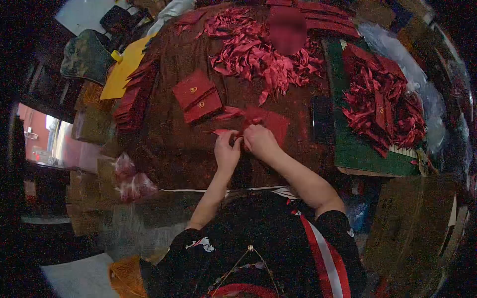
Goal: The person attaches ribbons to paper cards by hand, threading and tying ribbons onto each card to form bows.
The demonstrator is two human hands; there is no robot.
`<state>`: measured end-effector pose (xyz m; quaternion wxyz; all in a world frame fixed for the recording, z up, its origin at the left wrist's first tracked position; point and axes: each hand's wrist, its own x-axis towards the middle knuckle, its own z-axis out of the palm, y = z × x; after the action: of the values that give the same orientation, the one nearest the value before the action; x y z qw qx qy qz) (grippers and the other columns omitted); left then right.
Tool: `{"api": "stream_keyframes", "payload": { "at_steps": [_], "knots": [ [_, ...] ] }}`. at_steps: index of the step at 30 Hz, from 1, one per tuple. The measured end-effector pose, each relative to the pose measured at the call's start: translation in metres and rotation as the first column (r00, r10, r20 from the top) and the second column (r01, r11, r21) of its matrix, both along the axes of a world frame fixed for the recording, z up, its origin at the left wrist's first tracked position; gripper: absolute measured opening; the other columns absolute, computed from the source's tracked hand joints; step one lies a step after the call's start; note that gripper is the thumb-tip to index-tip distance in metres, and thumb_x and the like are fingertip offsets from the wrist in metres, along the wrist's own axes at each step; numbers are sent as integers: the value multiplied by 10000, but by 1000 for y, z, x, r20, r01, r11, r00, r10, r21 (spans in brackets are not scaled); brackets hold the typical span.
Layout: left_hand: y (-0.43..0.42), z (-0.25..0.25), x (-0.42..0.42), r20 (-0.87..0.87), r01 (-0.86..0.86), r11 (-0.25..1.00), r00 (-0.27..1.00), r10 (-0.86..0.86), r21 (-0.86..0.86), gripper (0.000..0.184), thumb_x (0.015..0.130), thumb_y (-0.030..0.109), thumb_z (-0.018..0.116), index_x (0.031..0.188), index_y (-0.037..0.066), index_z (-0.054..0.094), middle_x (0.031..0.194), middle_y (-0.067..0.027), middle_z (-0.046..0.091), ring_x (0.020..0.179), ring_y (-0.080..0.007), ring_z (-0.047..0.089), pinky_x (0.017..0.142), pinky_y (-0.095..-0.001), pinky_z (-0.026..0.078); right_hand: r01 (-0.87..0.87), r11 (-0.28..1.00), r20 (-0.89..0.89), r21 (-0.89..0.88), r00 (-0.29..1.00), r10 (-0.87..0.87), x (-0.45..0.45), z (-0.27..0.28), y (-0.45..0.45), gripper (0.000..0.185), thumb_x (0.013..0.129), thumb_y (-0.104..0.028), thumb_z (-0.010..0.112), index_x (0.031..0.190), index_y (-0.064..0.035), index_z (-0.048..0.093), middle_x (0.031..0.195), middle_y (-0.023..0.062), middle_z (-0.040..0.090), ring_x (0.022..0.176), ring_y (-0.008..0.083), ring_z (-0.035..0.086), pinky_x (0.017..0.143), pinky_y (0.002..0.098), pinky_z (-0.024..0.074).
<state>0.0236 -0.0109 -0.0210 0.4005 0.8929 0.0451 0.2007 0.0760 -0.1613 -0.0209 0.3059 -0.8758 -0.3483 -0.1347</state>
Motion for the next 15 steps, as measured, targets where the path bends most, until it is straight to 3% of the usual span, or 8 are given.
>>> {"api": "stream_keyframes", "payload": {
  "at_steps": [1,2,4,5,7,11,14,15],
  "knots": [
    [1,1,0,4,20,1000,1000,-20,-2,202,803,87,735,992,56,672,884,-120,627,856,-310,626,791,-396,499,8,1000,-2,25,1000,-8,0,-2,1,159,828,-172,663,806,-33,589,804,135,597,791,337,625,676,454,537],
    [1,0,0,6,29,998,1000,-28,-48,175,814,100,695,981,62,659,904,-147,626,926,-354,608,833,-455,478,4,1000,7,11,1000,-4,0,-3,2,158,832,-171,654,810,-29,589,805,138,598,791,339,624,679,458,535],
    [-1,-4,-3,60,-2,995,998,-4,104,173,814,105,694,975,54,656,950,-161,620,963,-357,598,855,-458,472,-3,1000,7,12,1000,3,0,-5,4,150,833,-168,650,824,-32,588,810,142,597,788,342,621,678,460,532],
    [1,0,-4,49,30,995,998,-35,93,171,819,111,686,977,52,656,990,-165,617,991,-360,590,868,-458,469,4,1000,16,12,1000,-4,-1,-4,6,144,823,-163,649,830,-33,587,819,145,600,789,342,622,681,460,531],
    [-2,9,-6,44,-1,991,999,-5,133,158,820,93,668,970,43,663,900,-161,611,922,-379,596,834,-456,475,-1,996,26,-94,1000,3,-4,-3,8,132,809,-148,644,831,-33,584,828,146,601,801,341,625,683,460,533],
    [1,6,-6,34,-27,998,999,25,51,148,828,95,680,970,54,687,942,-148,647,931,-360,627,825,-434,497,-136,991,120,13,984,134,1,-13,10,126,836,-144,633,833,-36,568,806,132,560,775,331,588,667,447,516],
    [2,-4,-5,32,-51,999,998,51,-9,148,844,115,671,979,55,676,953,-172,652,943,-382,622,837,-460,489,-126,991,38,-55,991,128,3,-9,6,158,852,-188,625,825,-36,589,817,143,581,779,346,597,690,446,522],
    [4,1,-11,26,-66,997,998,65,45,153,849,121,671,988,58,677,963,-177,656,947,-386,624,841,-465,491,-106,991,-17,-84,994,105,3,-16,12,167,847,-204,607,815,-40,623,833,151,618,804,336,619,693,444,536]
  ]
}}
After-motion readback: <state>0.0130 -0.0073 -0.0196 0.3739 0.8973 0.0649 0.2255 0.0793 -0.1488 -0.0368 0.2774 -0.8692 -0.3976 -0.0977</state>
